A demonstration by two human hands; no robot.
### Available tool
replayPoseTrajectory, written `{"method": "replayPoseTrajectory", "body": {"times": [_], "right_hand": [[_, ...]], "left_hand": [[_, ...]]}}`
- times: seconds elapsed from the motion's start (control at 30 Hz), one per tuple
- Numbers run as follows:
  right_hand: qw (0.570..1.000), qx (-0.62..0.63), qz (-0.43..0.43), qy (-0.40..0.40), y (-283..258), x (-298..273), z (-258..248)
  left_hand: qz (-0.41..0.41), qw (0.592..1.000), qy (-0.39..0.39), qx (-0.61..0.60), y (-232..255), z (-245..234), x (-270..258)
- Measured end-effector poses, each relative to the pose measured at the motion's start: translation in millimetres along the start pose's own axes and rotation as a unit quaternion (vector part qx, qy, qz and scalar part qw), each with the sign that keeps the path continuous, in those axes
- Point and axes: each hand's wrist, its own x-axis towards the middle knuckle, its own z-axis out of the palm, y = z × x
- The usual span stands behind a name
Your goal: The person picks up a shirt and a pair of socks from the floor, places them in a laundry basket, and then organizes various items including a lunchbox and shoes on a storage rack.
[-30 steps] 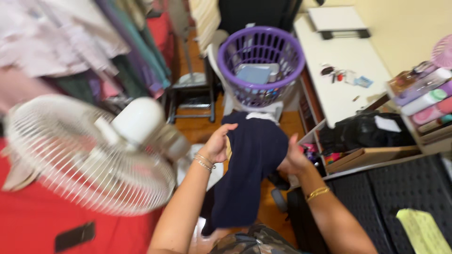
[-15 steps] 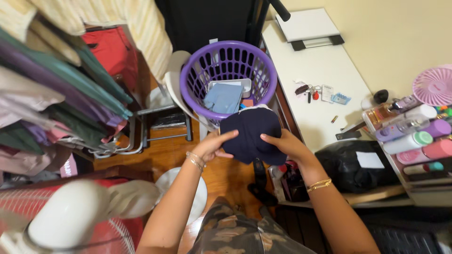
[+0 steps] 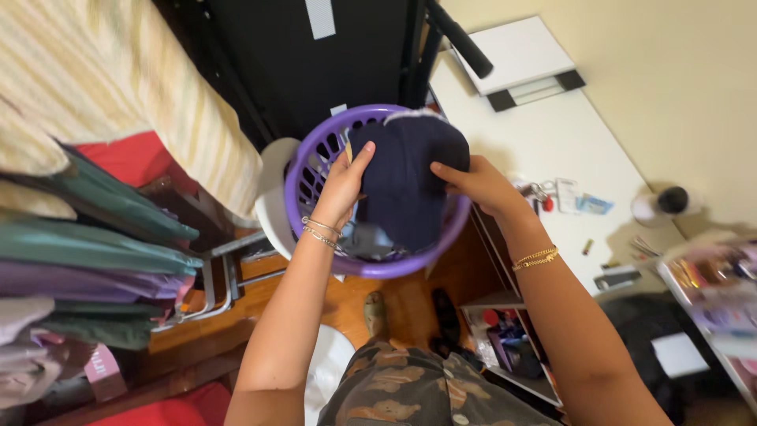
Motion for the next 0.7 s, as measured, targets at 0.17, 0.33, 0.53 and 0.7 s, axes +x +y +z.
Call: {"method": "replayPoseTrajectory", "body": {"times": [0.17, 0.33, 0.53, 0.7], "right_hand": [[0.993, 0.058, -0.098, -0.017, 49, 92, 17], [0.979, -0.155, 0.134, -0.009, 209, 148, 40], [0.979, -0.179, 0.088, 0.042, 282, 116, 9], [0.922, -0.238, 0.069, 0.298, 240, 98, -84]], "left_hand": [[0.042, 0.995, 0.048, 0.072, -29, -61, 71], [-0.092, 0.955, 0.097, 0.264, -199, -158, 120], [-0.353, 0.897, 0.111, 0.243, -312, -199, 113], [-0.275, 0.947, 0.014, 0.165, -277, -131, 151]]}}
